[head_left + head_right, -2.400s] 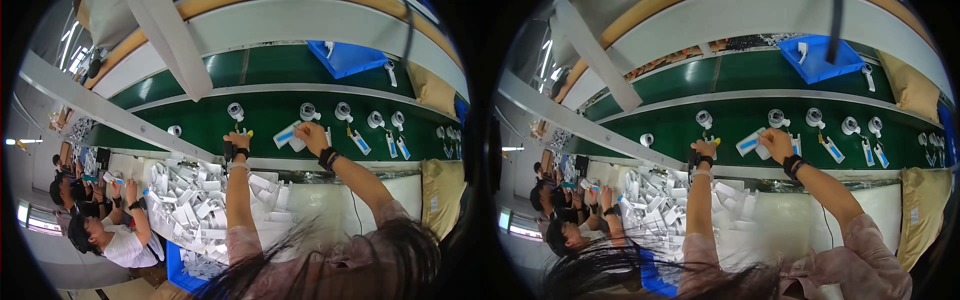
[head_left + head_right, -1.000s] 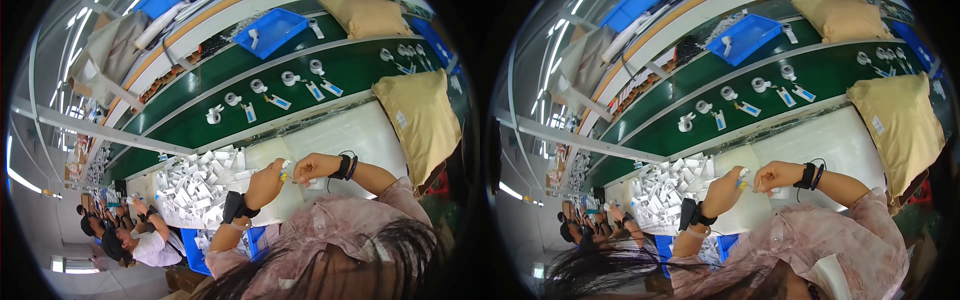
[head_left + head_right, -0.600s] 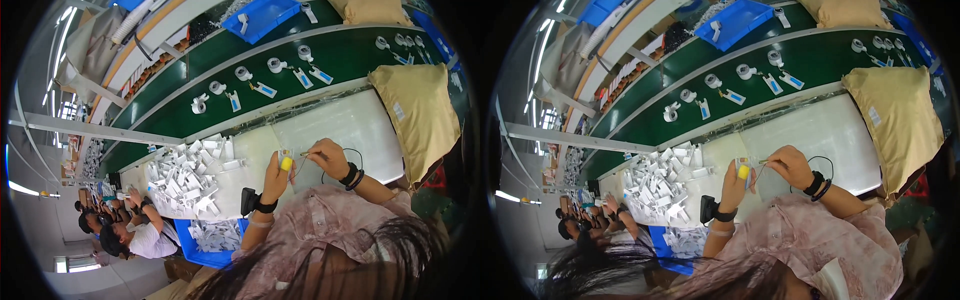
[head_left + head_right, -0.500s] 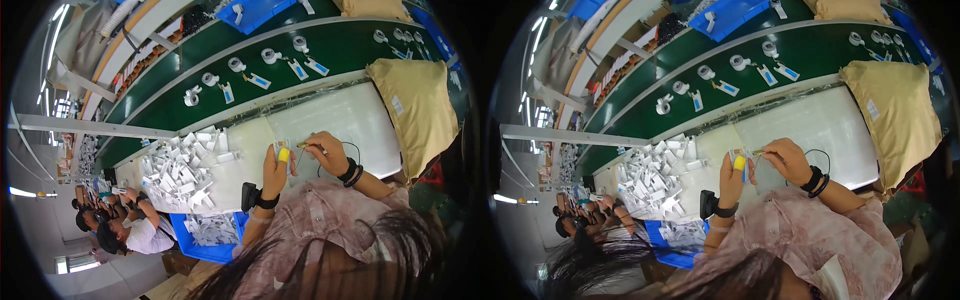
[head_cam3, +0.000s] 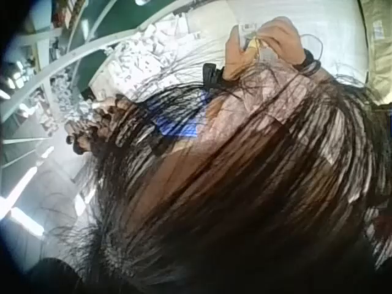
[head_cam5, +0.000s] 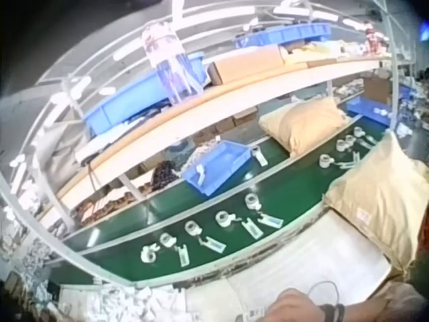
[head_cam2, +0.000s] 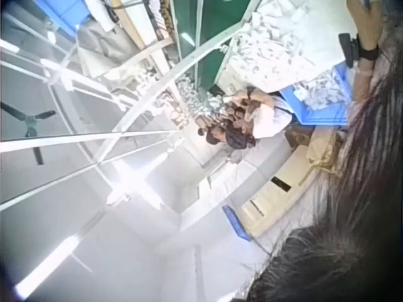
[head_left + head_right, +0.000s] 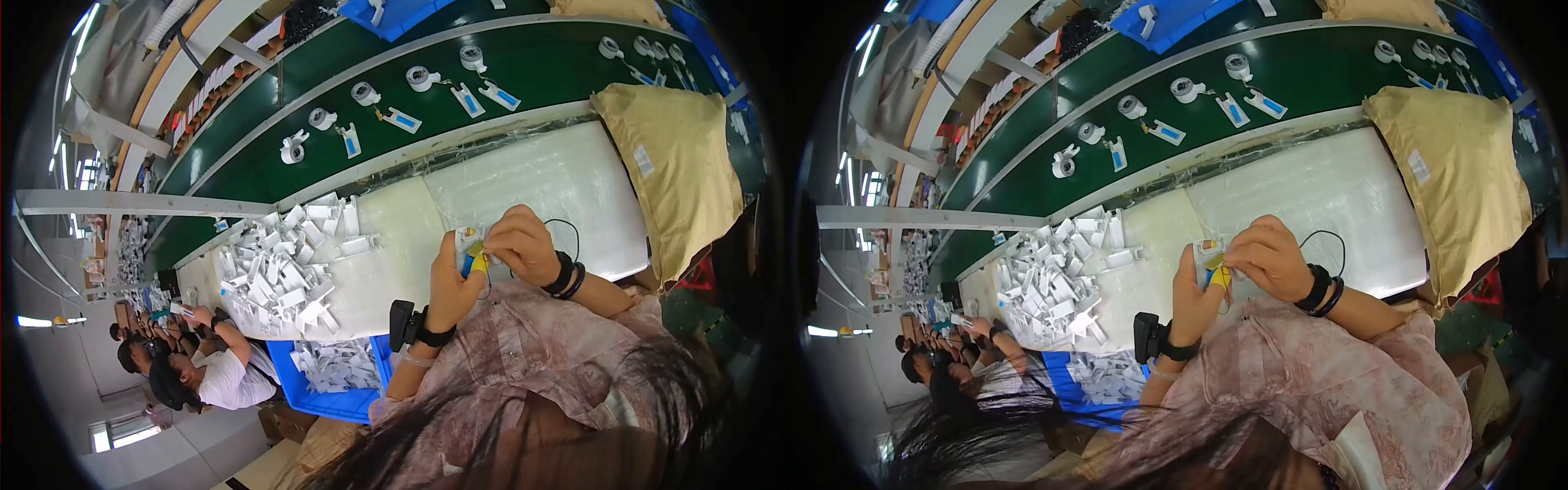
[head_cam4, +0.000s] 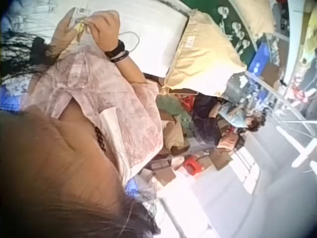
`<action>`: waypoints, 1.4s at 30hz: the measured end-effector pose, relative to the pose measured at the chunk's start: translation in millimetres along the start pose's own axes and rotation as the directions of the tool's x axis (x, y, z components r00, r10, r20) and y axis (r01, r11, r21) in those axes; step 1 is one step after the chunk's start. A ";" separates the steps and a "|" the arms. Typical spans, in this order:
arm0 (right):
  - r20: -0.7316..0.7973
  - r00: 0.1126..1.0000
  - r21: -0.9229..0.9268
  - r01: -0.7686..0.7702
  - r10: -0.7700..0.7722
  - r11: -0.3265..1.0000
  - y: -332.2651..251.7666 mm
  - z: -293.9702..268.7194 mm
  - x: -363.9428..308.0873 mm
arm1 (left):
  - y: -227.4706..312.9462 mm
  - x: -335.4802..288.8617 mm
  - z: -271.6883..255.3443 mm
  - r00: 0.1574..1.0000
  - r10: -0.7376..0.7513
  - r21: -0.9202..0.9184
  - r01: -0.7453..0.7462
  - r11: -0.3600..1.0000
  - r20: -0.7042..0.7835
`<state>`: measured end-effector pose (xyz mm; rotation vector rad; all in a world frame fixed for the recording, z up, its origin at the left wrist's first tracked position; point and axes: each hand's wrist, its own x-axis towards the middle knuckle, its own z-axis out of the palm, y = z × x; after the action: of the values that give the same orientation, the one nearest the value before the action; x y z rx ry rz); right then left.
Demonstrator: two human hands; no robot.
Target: The person picks up a white plastic housing and a battery, fits the battery into the housing, and presses a small circuit board into place. They then pick up a fan motor, insert it into the housing, and place the assembled unit onto a green conveyor belt.
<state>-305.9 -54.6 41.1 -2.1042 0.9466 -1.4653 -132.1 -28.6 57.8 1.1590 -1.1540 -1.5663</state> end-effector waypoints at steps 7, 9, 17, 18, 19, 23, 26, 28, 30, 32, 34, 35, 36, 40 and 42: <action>-0.022 1.000 0.002 0.002 -0.002 1.000 -1.9 -1.6 -2.2 | -0.1 -1.8 4.1 0.998 0.051 0.182 -0.043 0.982 -0.039; -0.026 1.000 -0.001 0.001 -0.001 1.000 -0.8 -1.3 -2.9 | 0.0 -1.7 3.8 0.999 0.033 0.180 -0.026 0.983 -0.038; -0.046 0.998 -0.056 0.029 -0.031 0.998 -0.2 -0.3 -6.4 | -7.1 -1.6 4.6 0.990 0.132 0.269 -0.138 0.953 0.039; -0.046 0.999 -0.056 0.026 -0.029 0.998 -0.4 -0.4 -6.5 | -6.0 -1.8 4.5 0.991 0.130 0.268 -0.136 0.954 0.039; -0.037 0.999 -0.060 0.032 -0.034 0.998 -1.0 -1.9 -5.2 | -2.3 -1.9 5.2 0.988 0.140 0.252 -0.151 0.956 0.060; -0.014 0.999 -0.041 0.037 -0.037 0.998 0.6 -3.5 -3.2 | -9.9 1.2 -0.7 0.970 0.198 0.121 -0.215 0.969 0.137; -0.021 1.000 -0.027 0.017 -0.018 0.999 -1.6 -4.5 -1.0 | -2.5 -2.0 6.3 0.982 0.172 0.086 -0.178 0.980 0.075; -0.017 1.000 -0.027 0.021 -0.022 0.999 -2.6 -6.0 0.6 | -9.2 -2.6 6.1 0.983 0.167 0.093 -0.175 0.980 0.081; -0.013 1.000 -0.027 0.025 -0.025 0.999 -2.0 -6.5 1.7 | -11.1 -1.9 6.5 0.983 0.162 0.100 -0.171 0.980 0.088; -0.023 1.000 -0.049 0.019 -0.020 0.999 -1.3 -5.3 0.6 | -11.0 -2.4 6.7 0.987 0.150 0.200 -0.160 0.967 0.064; -0.019 1.000 -0.046 0.019 -0.020 0.999 -1.2 -5.6 0.1 | -8.3 -2.6 9.1 0.986 0.156 0.199 -0.164 0.966 0.054; -0.016 1.000 -0.044 0.020 -0.021 0.999 -1.3 -6.0 -0.6 | -7.6 -2.8 10.4 0.985 0.164 0.197 -0.170 0.966 0.044; -0.015 1.000 -0.044 0.018 -0.018 0.999 -1.6 -6.2 -1.5 | -7.8 -3.3 11.2 0.986 0.162 0.196 -0.167 0.966 0.044; -0.018 1.000 -0.053 0.018 -0.019 0.998 -2.7 -4.7 -3.2 | -9.2 -3.6 12.0 0.981 0.191 0.234 -0.191 0.953 0.024; -0.017 1.000 -0.044 0.020 -0.021 0.999 -3.8 -3.5 -3.4 | -11.7 -4.2 12.3 0.975 0.220 0.265 -0.215 0.940 0.010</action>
<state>-308.8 -49.4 42.8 -2.1414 0.9756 -1.4884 -144.4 -19.8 49.1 1.1682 -1.4594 -1.2562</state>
